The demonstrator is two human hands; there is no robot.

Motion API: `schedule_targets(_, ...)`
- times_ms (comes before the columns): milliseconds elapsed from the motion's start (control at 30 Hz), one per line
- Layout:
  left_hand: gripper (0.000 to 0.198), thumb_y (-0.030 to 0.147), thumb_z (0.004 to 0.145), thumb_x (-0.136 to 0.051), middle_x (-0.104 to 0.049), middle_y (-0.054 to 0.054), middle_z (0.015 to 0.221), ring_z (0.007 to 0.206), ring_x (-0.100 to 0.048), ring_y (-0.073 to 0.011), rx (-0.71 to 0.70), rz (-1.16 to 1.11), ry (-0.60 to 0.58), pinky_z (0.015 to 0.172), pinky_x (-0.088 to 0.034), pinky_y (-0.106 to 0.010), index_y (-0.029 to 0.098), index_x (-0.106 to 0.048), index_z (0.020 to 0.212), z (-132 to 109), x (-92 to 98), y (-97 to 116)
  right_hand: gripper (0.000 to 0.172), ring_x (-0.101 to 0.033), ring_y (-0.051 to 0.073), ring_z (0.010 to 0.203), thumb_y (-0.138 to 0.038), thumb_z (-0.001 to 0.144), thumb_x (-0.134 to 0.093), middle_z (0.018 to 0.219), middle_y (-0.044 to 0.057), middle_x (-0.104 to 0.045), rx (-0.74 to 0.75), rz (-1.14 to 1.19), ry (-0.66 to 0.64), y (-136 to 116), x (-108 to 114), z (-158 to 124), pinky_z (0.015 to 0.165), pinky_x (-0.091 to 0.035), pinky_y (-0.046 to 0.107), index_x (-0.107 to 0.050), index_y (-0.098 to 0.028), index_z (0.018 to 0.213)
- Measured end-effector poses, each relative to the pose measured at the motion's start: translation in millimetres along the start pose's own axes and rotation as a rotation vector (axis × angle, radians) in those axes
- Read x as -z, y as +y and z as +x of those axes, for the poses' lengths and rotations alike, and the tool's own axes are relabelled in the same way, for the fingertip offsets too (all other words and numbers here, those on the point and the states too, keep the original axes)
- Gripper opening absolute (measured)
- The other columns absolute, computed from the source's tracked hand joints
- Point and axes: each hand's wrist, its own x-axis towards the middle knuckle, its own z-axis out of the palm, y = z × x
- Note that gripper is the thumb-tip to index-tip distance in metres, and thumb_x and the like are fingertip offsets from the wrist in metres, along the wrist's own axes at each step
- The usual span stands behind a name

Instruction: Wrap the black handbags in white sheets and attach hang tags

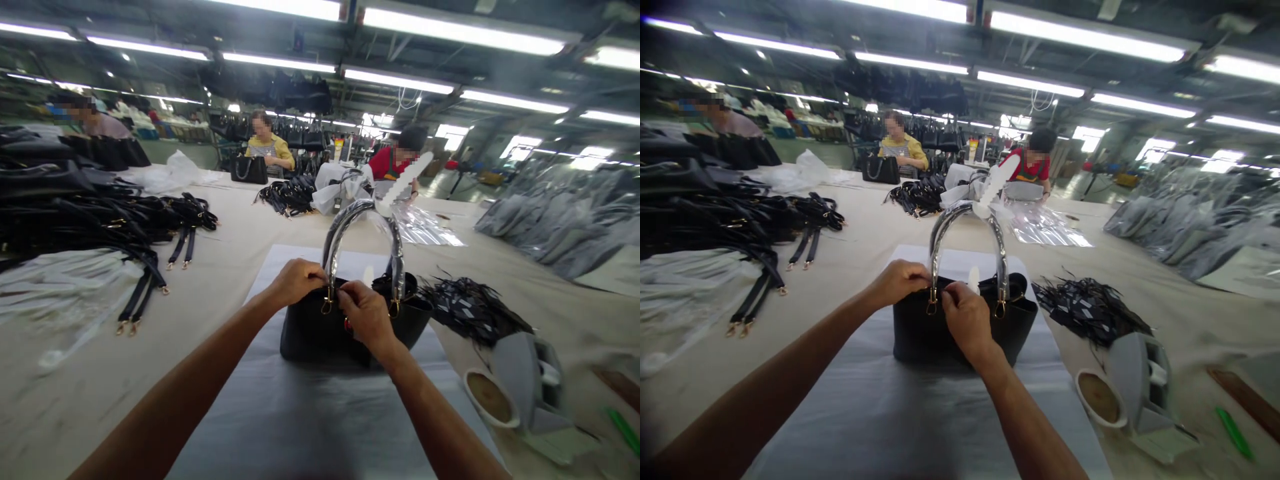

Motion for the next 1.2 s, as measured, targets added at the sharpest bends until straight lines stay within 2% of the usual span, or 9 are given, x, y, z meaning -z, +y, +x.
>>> schedule_targets(100, 0.014, 0.015, 0.079, -0.057, -0.069, -0.001, 0.077, 0.073, -0.061, -0.0162, -0.102, 0.365, 0.106, 0.067, -0.041, -0.026, 0.019, -0.070, 0.075, -11, 5.0, -4, 0.009, -0.061, 0.018, 0.069, -0.027, 0.077, -0.057, 0.071, 0.002, -0.066, 0.103, -0.146, 0.000, 0, -1, -10, 0.063, -0.042, 0.027, -0.063, -0.022, 0.080)
schedule_targets(200, 0.018, 0.018, 0.085, -0.053, -0.067, -0.002, 0.073, 0.068, -0.059, -0.0159, -0.258, 0.652, 0.253, 0.066, -0.039, -0.028, 0.020, -0.069, 0.076, -26, 5.3, -11, 0.009, -0.059, 0.016, 0.061, -0.022, 0.075, -0.058, 0.068, 0.000, -0.064, 0.077, -0.158, -0.045, 2, -3, -19, 0.059, -0.041, 0.026, -0.061, -0.022, 0.083)
schedule_targets(333, 0.022, 0.019, 0.091, -0.048, -0.064, -0.002, 0.073, 0.067, -0.057, -0.0150, -0.495, 0.764, 0.509, 0.064, -0.038, -0.029, 0.018, -0.066, 0.079, -50, 0.1, -18, 0.019, -0.055, 0.014, 0.055, -0.024, 0.071, -0.059, 0.062, -0.004, -0.059, 0.018, 0.079, -0.084, 11, -8, -26, 0.055, -0.041, 0.025, -0.055, -0.022, 0.090)
schedule_targets(433, 0.018, 0.016, 0.092, -0.048, -0.065, -0.004, 0.080, 0.075, -0.058, -0.0156, -0.601, 0.767, 0.616, 0.067, -0.040, -0.029, 0.017, -0.064, 0.085, -68, -6.0, -17, 0.020, -0.055, 0.014, 0.059, -0.029, 0.068, -0.062, 0.065, -0.003, -0.058, -0.007, 0.289, -0.092, 21, -13, -29, 0.058, -0.043, 0.026, -0.055, -0.021, 0.086)
schedule_targets(500, 0.017, 0.011, 0.090, -0.047, -0.066, -0.005, 0.085, 0.080, -0.058, -0.0159, -0.675, 0.764, 0.586, 0.071, -0.041, -0.029, 0.016, -0.063, 0.087, -78, -12.0, -15, 0.018, -0.055, 0.014, 0.063, -0.031, 0.068, -0.064, 0.068, -0.002, -0.059, -0.024, 0.368, -0.094, 27, -16, -31, 0.061, -0.044, 0.027, -0.057, -0.020, 0.081)
schedule_targets(700, 0.022, 0.005, 0.090, -0.041, -0.065, -0.005, 0.085, 0.073, -0.053, -0.0147, -0.805, 0.630, 0.249, 0.065, -0.042, -0.028, 0.013, -0.061, 0.084, -92, -35.8, -23, 0.024, -0.057, 0.015, 0.069, -0.034, 0.064, -0.072, 0.072, -0.001, -0.064, -0.153, 0.634, -0.192, 36, -27, -39, 0.064, -0.047, 0.028, -0.060, -0.020, 0.079)
schedule_targets(833, 0.024, 0.006, 0.090, -0.040, -0.064, -0.006, 0.089, 0.080, -0.052, -0.0156, -0.704, 0.461, 0.174, 0.072, -0.043, -0.027, 0.014, -0.060, 0.079, -93, -39.0, -25, 0.028, -0.060, 0.015, 0.073, -0.030, 0.059, -0.078, 0.075, -0.001, -0.067, -0.233, 0.745, -0.204, 37, -25, -41, 0.068, -0.047, 0.027, -0.062, -0.020, 0.080)
schedule_targets(1000, 0.016, 0.014, 0.090, -0.047, -0.061, -0.004, 0.083, 0.074, -0.051, -0.0142, -0.599, 0.347, -0.007, 0.071, -0.042, -0.027, 0.016, -0.056, 0.077, -97, -29.7, -22, 0.033, -0.058, 0.012, 0.066, -0.025, 0.051, -0.084, 0.070, -0.003, -0.065, -0.387, 0.869, -0.433, 38, -15, -44, 0.063, -0.048, 0.025, -0.065, -0.019, 0.078)
schedule_targets(1200, 0.014, 0.014, 0.083, -0.054, -0.052, 0.000, 0.079, 0.070, -0.047, -0.0124, -0.297, 0.212, 0.029, 0.064, -0.039, -0.024, 0.019, -0.046, 0.073, -96, -24.6, -30, 0.032, -0.055, 0.009, 0.066, -0.023, 0.051, -0.085, 0.073, -0.003, -0.066, -0.496, 0.890, -0.709, 41, -2, -42, 0.066, -0.045, 0.022, -0.071, -0.017, 0.079)
